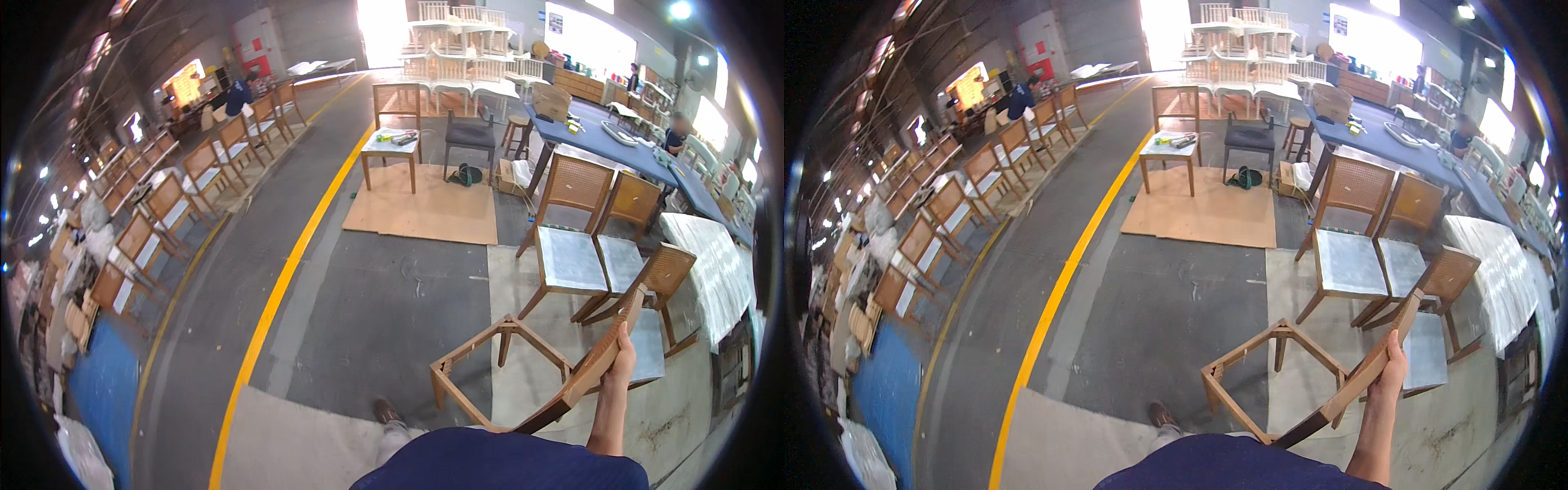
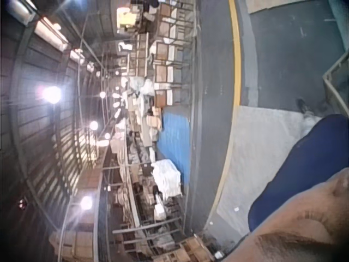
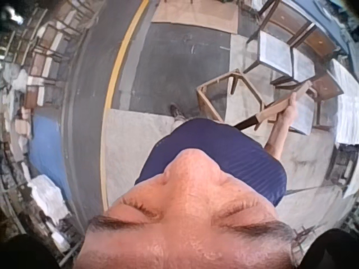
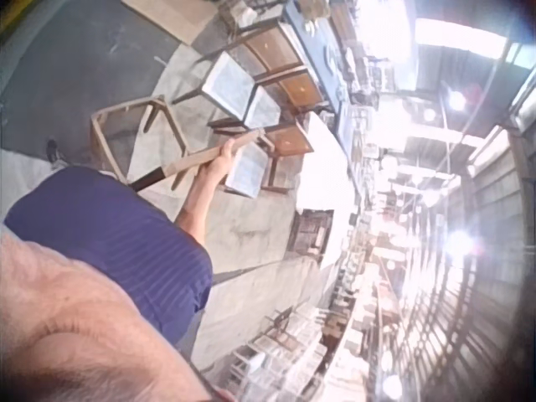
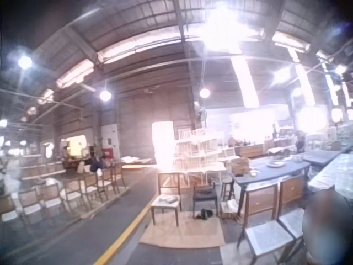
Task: The person staples a white fabric sheet to the underside of a wooden chair seat using a pneumatic staple gun. Then they attach green webbing straps across the seat frame, securing them with staples and trimming excess with scissors.
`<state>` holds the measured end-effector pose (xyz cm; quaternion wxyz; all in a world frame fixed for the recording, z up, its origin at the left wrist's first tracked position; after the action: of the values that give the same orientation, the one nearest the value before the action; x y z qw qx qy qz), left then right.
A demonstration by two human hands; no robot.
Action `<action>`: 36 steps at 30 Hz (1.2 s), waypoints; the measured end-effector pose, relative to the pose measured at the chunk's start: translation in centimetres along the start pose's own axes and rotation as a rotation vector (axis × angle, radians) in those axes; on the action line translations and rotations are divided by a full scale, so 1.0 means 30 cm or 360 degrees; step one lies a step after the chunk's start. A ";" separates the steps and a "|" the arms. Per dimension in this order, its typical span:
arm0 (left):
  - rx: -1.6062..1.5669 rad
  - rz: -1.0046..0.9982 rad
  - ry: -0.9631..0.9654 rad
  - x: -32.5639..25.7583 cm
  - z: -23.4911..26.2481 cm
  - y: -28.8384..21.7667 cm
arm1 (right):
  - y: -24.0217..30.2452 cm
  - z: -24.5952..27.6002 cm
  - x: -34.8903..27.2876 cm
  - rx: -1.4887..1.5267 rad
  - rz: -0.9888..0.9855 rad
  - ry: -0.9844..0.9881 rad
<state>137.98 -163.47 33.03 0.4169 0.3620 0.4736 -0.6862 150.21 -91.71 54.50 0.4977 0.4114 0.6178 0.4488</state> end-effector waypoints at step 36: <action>0.0485 -0.0487 0.0057 1.158 -0.933 -4.233 | 0.230 -2.703 1.928 0.0069 0.0208 -0.0674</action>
<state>11.06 -118.91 38.15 0.2400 0.3570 0.4211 -0.7985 61.21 -46.46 55.19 0.5773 0.5463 0.4808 0.3704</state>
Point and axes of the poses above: each hand's wrist, its own x-axis towards the middle knuckle, its own z-axis out of the back of the hand, y = z × x, the point moved 3 cm from there along x, towards the middle knuckle, and after that the axes turned 13 degrees about -x, right-handed, at the moved point
